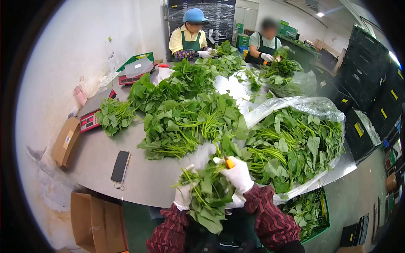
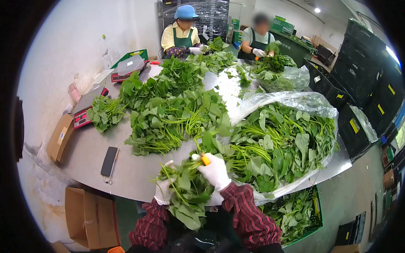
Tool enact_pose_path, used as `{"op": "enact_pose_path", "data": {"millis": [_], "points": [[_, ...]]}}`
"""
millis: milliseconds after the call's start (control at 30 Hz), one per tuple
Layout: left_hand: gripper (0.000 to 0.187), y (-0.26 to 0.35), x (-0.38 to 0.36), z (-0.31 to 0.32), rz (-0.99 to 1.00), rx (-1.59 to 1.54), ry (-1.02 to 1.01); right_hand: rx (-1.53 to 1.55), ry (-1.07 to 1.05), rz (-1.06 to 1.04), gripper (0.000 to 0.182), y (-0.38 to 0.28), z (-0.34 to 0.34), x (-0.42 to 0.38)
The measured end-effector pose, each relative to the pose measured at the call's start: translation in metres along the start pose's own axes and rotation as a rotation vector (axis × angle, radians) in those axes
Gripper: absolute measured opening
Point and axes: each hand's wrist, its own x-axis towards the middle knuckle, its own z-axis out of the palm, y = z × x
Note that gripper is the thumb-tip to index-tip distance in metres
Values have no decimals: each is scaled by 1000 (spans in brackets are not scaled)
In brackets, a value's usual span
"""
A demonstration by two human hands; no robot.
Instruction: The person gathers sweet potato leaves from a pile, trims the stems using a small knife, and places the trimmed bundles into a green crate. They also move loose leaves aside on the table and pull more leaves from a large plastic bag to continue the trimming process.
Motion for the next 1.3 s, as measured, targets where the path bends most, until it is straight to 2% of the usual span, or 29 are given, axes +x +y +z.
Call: {"op": "enact_pose_path", "data": {"millis": [33, 67, 100, 133, 167, 200, 233, 267, 333, 367, 433, 467, 500, 533, 567, 633, 700, 767, 833, 933, 967, 1033, 1067, 1133, 1167, 1200, 1233, 1300], "points": [[59, 2, -3, 9, -8, -28, -76, -81, -66, 172, 22, -14, 1, -5], [64, 4, -5, 18, 23, 62, -136, -93, -62, 86, 15, -22, 8, -9], [69, 6, -7, 27, 53, 152, -194, -204, -83, 23, 21, -20, 13, -11], [80, 9, -11, 37, -21, 45, -200, -128, -155, 52, 23, -21, 17, -13], [71, 10, -12, 41, 45, 66, -346, -51, -228, 81, 26, -24, 19, -15], [54, 9, -9, 45, -29, -72, -303, -35, -258, -20, 31, -12, 23, -15], [41, 9, -6, 47, -103, -210, -261, -4, -287, 22, 32, -15, 22, -17], [41, 5, -4, 45, -103, -210, -263, 111, -299, 3, 33, -13, 21, -19], [36, -8, -1, 38, 176, 125, -336, 224, -306, -14, 33, -7, 22, -24], [36, -11, -3, 36, 175, 123, -338, 261, -263, -5, 38, -4, 22, -27], [31, -13, -4, 31, -92, -240, -333, 296, -220, 0, 43, -7, 23, -28], [30, -12, -9, 40, 46, 62, -205, 77, -86, -147, 48, -12, 23, -30], [30, -14, -8, 37, 49, 60, -205, -141, 50, -292, 52, -19, 23, -33], [38, -18, -8, 31, 102, 187, -213, -188, 95, -352, 56, -27, 16, -31], [47, -14, -8, 33, 155, 314, -220, -232, 250, -318, 37, -35, 12, -28], [39, -13, -14, 38, 186, 382, -188, -203, 292, 100, 21, -48, -3, -15], [40, -13, -15, 40, 444, 699, -301, -562, 165, 47, 42, -22, -8, -2], [39, -9, -20, 50, 515, 851, -370, -673, -94, 34, 42, -7, -1, -1], [37, -11, -25, 57, 618, 925, -357, -705, 17, -2, 34, 17, 9, -3], [33, -1, -30, 62, 689, 940, -268, -654, 450, -124, 24, 12, -13, 2], [31, 4, -33, 63, 717, 949, -214, -678, 530, -192, 20, -1, -27, 1], [30, 10, -35, 63, 682, 1012, -230, -598, 571, -210, 21, -10, -54, -1], [30, 17, -36, 71, 742, 1083, -276, -601, 581, -211, 21, -17, -57, -9], [29, 19, -37, 82, 795, 1134, -365, -543, 395, -233, 21, -38, -60, -34], [30, 20, -37, 88, 824, 1157, -412, -393, 177, -75, 22, -49, -61, -50], [33, 21, -37, 93, 843, 1143, -453, -307, 4, -12, 21, -54, -61, -61], [36, 20, -37, 99, 862, 1130, -497, -104, -123, 137, 19, -54, -60, -72], [41, 14, -42, 103, 850, 1019, -539, 196, -161, 319, 17, -64, -58, -90]]}}
